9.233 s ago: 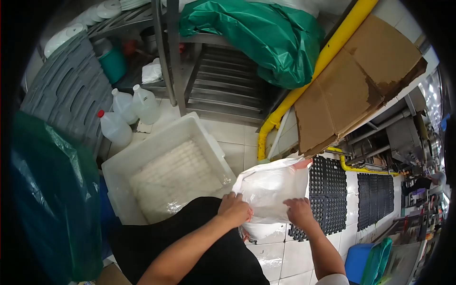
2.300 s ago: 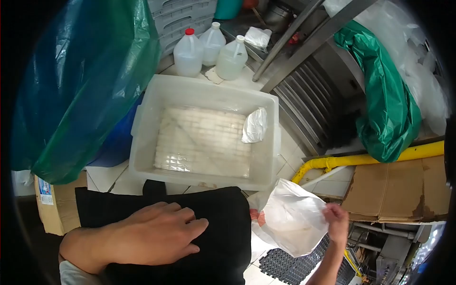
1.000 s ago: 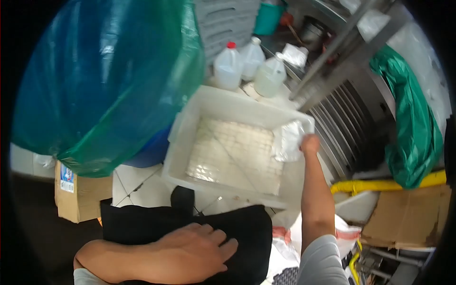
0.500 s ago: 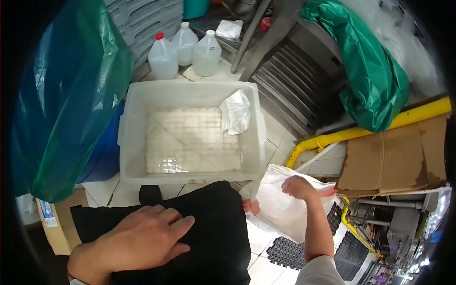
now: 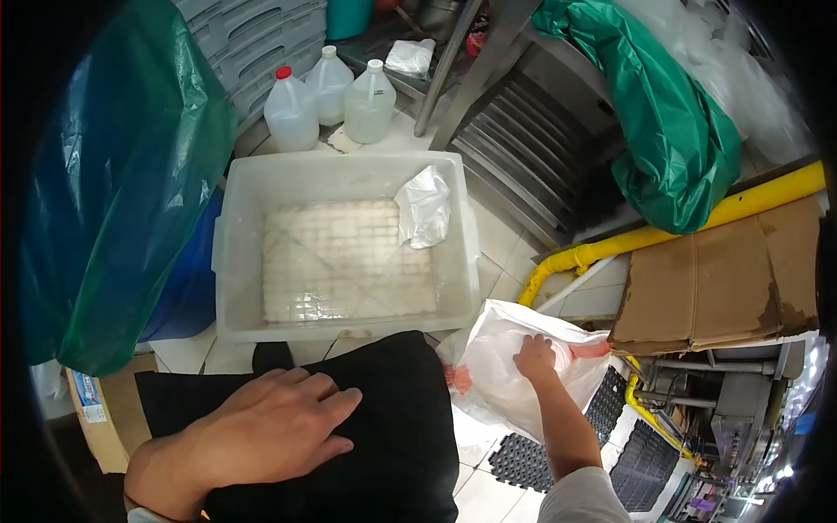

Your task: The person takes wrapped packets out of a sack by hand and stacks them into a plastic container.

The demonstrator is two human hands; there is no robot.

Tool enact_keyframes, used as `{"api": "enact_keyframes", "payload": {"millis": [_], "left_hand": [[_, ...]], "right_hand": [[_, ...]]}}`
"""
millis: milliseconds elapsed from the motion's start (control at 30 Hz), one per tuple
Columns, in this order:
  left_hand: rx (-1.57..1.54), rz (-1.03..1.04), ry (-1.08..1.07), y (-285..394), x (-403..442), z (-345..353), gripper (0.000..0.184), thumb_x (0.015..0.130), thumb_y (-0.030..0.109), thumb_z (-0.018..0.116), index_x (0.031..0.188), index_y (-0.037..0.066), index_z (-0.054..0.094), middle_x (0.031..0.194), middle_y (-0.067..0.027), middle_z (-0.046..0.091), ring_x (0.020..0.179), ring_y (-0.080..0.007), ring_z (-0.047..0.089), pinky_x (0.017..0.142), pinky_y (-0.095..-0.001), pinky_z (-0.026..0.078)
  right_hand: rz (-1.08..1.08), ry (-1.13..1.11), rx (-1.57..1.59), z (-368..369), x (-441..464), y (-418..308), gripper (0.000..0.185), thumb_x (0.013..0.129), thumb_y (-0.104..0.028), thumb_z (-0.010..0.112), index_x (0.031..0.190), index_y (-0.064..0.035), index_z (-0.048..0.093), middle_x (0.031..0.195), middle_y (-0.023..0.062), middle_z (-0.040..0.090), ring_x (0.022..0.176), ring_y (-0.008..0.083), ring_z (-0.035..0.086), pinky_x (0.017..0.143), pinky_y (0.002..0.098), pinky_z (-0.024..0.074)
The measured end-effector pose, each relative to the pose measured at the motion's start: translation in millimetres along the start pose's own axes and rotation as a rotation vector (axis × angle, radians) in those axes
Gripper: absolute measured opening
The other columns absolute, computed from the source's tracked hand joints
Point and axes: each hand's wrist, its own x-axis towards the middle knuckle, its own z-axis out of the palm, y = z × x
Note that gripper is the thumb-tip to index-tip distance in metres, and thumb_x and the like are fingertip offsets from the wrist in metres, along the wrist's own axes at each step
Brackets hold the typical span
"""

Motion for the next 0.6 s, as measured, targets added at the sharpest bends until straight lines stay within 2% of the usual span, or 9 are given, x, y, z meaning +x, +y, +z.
{"api": "enact_keyframes", "payload": {"millis": [133, 233, 367, 433, 533, 567, 600], "left_hand": [[0.019, -0.021, -0.035, -0.4, -0.2, -0.2, 0.048, 0.084, 0.031, 0.07, 0.121, 0.004, 0.057, 0.101, -0.0144, 0.062, 0.093, -0.0334, 0.062, 0.081, -0.0404, 0.051], [0.005, -0.021, -0.028, -2.3, -1.5, 1.6, 0.049, 0.083, 0.03, 0.07, 0.121, 0.003, 0.057, 0.1, -0.0143, 0.062, 0.092, -0.033, 0.062, 0.081, -0.0402, 0.051], [-0.001, -0.036, -0.019, -4.0, -2.7, -0.9, 0.049, 0.083, 0.029, 0.071, 0.121, 0.003, 0.057, 0.1, -0.0144, 0.062, 0.092, -0.0323, 0.062, 0.081, -0.0397, 0.051], [-0.009, -0.038, -0.024, -4.6, -2.8, -1.0, 0.049, 0.082, 0.029, 0.071, 0.121, 0.003, 0.057, 0.101, -0.0143, 0.062, 0.092, -0.0322, 0.062, 0.081, -0.0396, 0.051], [-0.018, -0.034, -0.027, -5.4, -4.3, -2.7, 0.049, 0.083, 0.029, 0.071, 0.121, 0.003, 0.057, 0.101, -0.0142, 0.062, 0.092, -0.0322, 0.062, 0.081, -0.0393, 0.051], [-0.022, -0.031, -0.021, -5.2, -4.9, -3.7, 0.049, 0.083, 0.029, 0.071, 0.122, 0.003, 0.056, 0.101, -0.0143, 0.062, 0.092, -0.0322, 0.062, 0.081, -0.0393, 0.051], [-0.025, -0.028, -0.015, -5.2, -5.3, -4.1, 0.049, 0.083, 0.029, 0.071, 0.122, 0.003, 0.056, 0.1, -0.0143, 0.062, 0.092, -0.0322, 0.062, 0.081, -0.0393, 0.051]], "right_hand": [[0.039, -0.097, -0.037, -3.7, 6.1, -14.9, 0.047, 0.084, -0.021, 0.062, 0.126, -0.0028, 0.054, 0.126, 0.0144, 0.051, 0.121, 0.0357, 0.047, 0.093, 0.0456, 0.0494], [0.014, -0.07, -0.085, 3.9, 8.5, -13.6, 0.047, 0.085, -0.016, 0.059, 0.13, -0.0027, 0.052, 0.126, 0.0161, 0.052, 0.118, 0.037, 0.05, 0.092, 0.0427, 0.0507], [-0.031, -0.038, -0.097, 3.4, 9.0, -2.7, 0.04, 0.083, -0.013, 0.058, 0.121, 0.0009, 0.054, 0.123, 0.0207, 0.054, 0.11, 0.0385, 0.058, 0.092, 0.0443, 0.0507], [-0.088, 0.032, -0.054, 0.0, 7.4, 9.6, 0.039, 0.081, -0.01, 0.058, 0.119, -0.0035, 0.054, 0.118, 0.0228, 0.056, 0.102, 0.0395, 0.061, 0.087, 0.044, 0.0528], [-0.112, 0.121, 0.122, -8.9, -3.8, 22.6, 0.034, 0.081, -0.008, 0.058, 0.115, -0.0064, 0.055, 0.117, 0.0249, 0.053, 0.105, 0.0398, 0.058, 0.081, 0.0458, 0.0544], [-0.119, 0.183, 0.122, -4.9, -9.5, 21.1, 0.035, 0.08, -0.007, 0.058, 0.115, -0.0111, 0.055, 0.114, 0.0211, 0.053, 0.106, 0.0376, 0.057, 0.077, 0.0477, 0.0542], [-0.122, 0.182, 0.12, -0.9, -15.0, 20.7, 0.035, 0.08, -0.007, 0.058, 0.115, -0.0111, 0.055, 0.114, 0.0211, 0.053, 0.106, 0.0376, 0.057, 0.077, 0.0477, 0.0542]]}}
